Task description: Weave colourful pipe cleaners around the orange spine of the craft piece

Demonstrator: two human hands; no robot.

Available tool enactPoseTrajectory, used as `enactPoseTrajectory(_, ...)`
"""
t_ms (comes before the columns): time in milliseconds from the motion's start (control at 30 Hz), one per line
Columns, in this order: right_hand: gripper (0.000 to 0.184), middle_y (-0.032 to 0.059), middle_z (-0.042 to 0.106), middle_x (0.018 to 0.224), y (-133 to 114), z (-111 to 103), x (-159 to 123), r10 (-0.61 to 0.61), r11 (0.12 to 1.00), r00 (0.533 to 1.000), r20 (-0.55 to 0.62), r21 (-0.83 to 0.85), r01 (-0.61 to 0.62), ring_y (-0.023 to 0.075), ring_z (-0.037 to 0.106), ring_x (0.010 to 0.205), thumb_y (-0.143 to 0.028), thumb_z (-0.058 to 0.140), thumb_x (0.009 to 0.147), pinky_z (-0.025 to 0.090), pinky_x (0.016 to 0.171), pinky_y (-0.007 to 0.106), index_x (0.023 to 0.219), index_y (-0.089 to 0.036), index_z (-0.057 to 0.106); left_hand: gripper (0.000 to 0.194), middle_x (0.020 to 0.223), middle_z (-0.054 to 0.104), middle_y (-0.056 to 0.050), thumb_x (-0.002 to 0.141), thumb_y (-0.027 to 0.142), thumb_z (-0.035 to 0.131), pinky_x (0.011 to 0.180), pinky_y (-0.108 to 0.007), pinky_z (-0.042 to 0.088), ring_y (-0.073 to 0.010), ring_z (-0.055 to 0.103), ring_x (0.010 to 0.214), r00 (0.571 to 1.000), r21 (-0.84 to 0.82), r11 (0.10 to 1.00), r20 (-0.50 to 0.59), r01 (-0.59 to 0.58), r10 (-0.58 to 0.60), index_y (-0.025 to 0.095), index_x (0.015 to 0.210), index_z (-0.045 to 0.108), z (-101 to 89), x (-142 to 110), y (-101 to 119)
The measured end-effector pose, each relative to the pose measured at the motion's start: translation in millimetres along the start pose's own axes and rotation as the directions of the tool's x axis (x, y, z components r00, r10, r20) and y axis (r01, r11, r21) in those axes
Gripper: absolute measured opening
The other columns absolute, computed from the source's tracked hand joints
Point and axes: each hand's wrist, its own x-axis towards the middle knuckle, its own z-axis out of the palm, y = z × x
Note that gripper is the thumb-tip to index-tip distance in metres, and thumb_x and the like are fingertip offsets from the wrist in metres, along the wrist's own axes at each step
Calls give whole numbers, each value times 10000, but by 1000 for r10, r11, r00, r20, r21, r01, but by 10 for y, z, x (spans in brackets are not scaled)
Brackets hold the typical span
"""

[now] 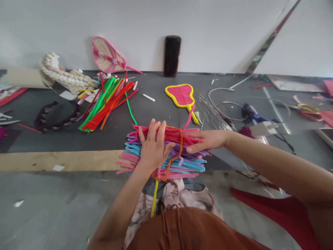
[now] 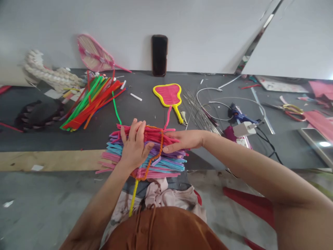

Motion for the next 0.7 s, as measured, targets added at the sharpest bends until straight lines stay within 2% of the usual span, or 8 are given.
enactPoseTrajectory(133,391,12,690,882,84,29,-59,140,977,990,26,159,-142,100,595,594,-458,704,770,457,493,210,1062,-216,611,666,1461,439,-203,981,556,210,1168,-583,38,-306,245,1452,998,-15,998,35,-55,56,101,1434,385,-11,16,-8)
enactPoseTrajectory(200,379,19,696,895,135,-12,-108,180,970,983,-24,172,-174,88,580,563,-425,721,751,405,442,193,1046,-213,614,597,1474,449,-155,997,503,233,1177,-570,49,-296,242,1455,986,-22,991,95,-135,137,128,1422,419,-18,27,-13)
enactPoseTrajectory(267,353,13,691,838,190,-72,-179,205,974,968,-142,130,-187,83,556,538,-403,711,754,361,409,186,1041,-210,638,550,1490,446,-107,1009,449,238,1192,-528,86,-277,247,1455,957,-43,973,178,-226,230,142,1420,436,-14,38,-16)
enactPoseTrajectory(333,323,-2,671,745,242,-124,-266,203,979,942,-266,32,-202,89,541,527,-386,682,771,375,418,195,1041,-208,673,555,1509,420,-85,1010,445,236,1197,-496,129,-264,258,1452,922,-65,958,262,-278,285,139,1433,426,-4,49,-11)
enactPoseTrajectory(433,318,4,677,729,290,-147,-391,184,952,900,-394,-155,-263,116,579,580,-371,596,826,453,493,225,1080,-206,690,684,1540,357,-89,970,585,245,1190,-516,148,-277,251,1454,881,-64,956,376,-286,289,132,1467,371,-1,70,17)
enactPoseTrajectory(500,327,17,702,796,305,-140,-449,148,903,854,-498,-284,-322,135,616,643,-352,524,865,489,555,249,1118,-214,679,800,1556,316,-95,926,681,221,1187,-536,139,-289,226,1461,853,-50,958,443,-283,275,120,1484,333,-18,90,44)
enactPoseTrajectory(600,316,40,729,926,329,-161,-476,-10,809,756,-655,-449,-379,171,659,777,-321,483,885,523,689,298,1112,-228,683,889,1568,287,-96,888,740,152,1187,-553,109,-301,184,1472,816,-27,961,522,-275,248,108,1495,305,-57,121,84)
enactPoseTrajectory(700,330,59,733,966,358,-231,-419,-97,834,667,-739,-426,-350,172,668,759,-323,461,901,536,674,298,1126,-216,677,922,1568,293,-89,858,774,136,1178,-592,62,-336,160,1472,813,6,965,541,-262,218,133,1500,305,-71,127,109)
